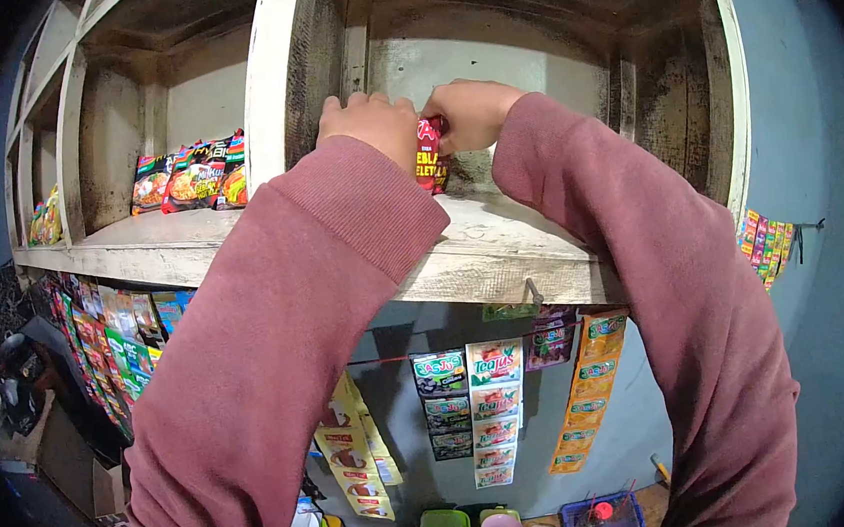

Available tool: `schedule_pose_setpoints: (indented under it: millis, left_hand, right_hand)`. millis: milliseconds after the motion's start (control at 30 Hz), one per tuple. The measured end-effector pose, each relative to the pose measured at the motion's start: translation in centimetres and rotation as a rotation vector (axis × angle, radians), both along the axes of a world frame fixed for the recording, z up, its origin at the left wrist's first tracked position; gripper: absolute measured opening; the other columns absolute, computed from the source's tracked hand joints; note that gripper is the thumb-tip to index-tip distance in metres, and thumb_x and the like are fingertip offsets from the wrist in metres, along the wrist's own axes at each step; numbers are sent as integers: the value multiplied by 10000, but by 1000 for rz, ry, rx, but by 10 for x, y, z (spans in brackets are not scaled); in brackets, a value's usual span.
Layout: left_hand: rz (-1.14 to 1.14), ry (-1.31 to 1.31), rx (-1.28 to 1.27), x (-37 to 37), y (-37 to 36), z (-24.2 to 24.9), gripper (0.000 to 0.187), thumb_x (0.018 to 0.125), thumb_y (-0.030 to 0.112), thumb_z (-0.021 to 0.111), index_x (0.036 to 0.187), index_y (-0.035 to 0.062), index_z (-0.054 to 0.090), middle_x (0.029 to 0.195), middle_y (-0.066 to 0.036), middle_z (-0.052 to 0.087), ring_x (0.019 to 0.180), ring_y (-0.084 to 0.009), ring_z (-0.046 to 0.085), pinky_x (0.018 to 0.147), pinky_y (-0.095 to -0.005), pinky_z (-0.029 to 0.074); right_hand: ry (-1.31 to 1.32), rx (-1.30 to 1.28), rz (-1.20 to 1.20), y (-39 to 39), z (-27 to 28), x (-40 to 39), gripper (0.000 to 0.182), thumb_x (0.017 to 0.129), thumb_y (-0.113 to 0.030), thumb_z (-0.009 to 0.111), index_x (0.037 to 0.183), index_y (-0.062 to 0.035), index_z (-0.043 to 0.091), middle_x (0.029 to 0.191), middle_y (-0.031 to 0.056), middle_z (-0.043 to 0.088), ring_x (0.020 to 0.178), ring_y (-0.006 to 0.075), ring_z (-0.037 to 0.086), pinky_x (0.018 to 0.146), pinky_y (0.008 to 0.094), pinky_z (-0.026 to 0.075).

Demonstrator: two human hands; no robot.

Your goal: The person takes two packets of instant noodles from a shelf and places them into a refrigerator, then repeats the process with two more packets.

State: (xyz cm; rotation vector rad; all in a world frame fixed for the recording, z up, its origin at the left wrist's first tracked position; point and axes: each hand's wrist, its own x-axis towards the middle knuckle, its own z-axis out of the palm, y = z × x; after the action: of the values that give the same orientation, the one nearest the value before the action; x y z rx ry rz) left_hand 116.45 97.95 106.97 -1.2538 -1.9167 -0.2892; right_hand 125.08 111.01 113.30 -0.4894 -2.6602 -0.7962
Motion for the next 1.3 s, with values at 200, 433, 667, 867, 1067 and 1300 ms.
schedule_pose_setpoints:
  millis: [200,433,667,867,1067,1300]
  left_hand:
    - [-23,-3,43,0,0,0,592,749,276,796,1254,98,543,1216,-114,587,1234,-262,524,1059,-477,386]
    - [-59,-47,-59,3,-3,4,575,736,230,798,1249,120,562,1157,-97,653,1152,-236,602,1025,-465,424]
    - [-112,-85,-15,4,-5,0,510,742,202,787,1210,128,597,1079,-116,686,1024,-265,668,889,-399,531]
    - [-129,-48,-11,1,-3,0,488,750,194,774,1205,141,603,1032,-122,697,982,-273,682,853,-397,548]
    - [-180,-24,2,2,-4,0,491,739,194,780,1197,149,610,1029,-116,697,978,-273,681,841,-401,545]
    - [-356,25,149,-1,-2,-8,452,745,228,785,1154,156,608,970,-111,699,945,-289,681,792,-419,540]
  right_hand:
    - [-11,-85,-49,-4,6,6,395,784,-207,746,1118,-14,660,1012,183,699,966,302,663,853,387,505]
    - [75,-240,-234,11,19,29,398,787,-228,734,1084,25,654,994,138,701,962,223,650,839,353,500]
    - [-36,-316,-349,-17,14,43,637,738,-265,754,1284,2,563,1116,170,675,978,246,664,846,329,516]
    - [-7,-227,-312,-14,1,28,764,730,-339,780,1357,4,511,1168,194,660,1002,266,668,855,341,523]
    - [69,-184,-281,-6,9,46,642,767,-301,756,1293,14,563,1159,196,663,996,266,666,865,353,520]
    - [307,-44,-181,-2,7,74,575,792,-286,741,1255,15,582,1157,197,661,1017,272,659,891,368,505]
